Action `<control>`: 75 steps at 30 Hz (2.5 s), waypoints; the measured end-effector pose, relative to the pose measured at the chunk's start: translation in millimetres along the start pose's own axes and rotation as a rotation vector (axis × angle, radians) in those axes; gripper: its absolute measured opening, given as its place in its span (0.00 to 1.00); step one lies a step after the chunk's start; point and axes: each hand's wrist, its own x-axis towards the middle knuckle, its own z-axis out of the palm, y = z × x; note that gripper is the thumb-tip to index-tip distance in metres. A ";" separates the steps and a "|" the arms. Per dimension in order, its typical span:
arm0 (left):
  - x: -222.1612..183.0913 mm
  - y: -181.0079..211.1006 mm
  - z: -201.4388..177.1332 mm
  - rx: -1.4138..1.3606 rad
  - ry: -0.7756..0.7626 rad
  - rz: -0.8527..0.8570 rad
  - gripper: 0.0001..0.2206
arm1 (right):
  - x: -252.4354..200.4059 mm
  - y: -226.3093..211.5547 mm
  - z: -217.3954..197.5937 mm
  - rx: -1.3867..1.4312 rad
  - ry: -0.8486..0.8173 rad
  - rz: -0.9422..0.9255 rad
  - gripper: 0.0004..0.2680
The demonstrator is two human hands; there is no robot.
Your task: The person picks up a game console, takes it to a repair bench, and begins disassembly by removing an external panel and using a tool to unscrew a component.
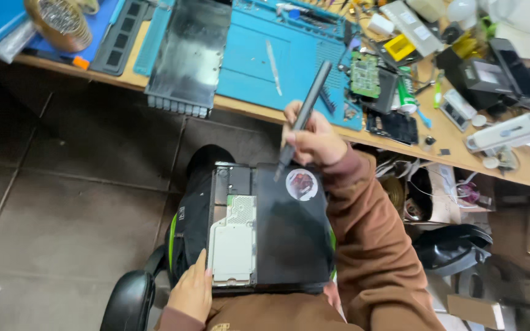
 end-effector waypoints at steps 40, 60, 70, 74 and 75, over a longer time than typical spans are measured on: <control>-23.4 48.8 -59.6 0.022 0.122 0.098 0.27 | -17.2 139.1 19.1 -0.985 0.266 -0.315 0.09; -28.7 53.3 -68.5 -0.024 0.116 0.137 0.27 | -2.6 122.5 22.2 -1.084 0.176 -0.296 0.09; -39.1 53.2 -72.0 -0.054 0.066 0.132 0.29 | 4.5 95.9 37.0 -1.202 0.037 -0.122 0.06; -45.2 54.0 -73.2 -0.066 0.087 0.147 0.29 | -2.2 103.5 45.5 -1.250 0.072 -0.159 0.06; -47.9 54.9 -73.2 -0.062 0.106 0.160 0.29 | -5.3 103.3 49.2 -1.297 0.071 -0.165 0.05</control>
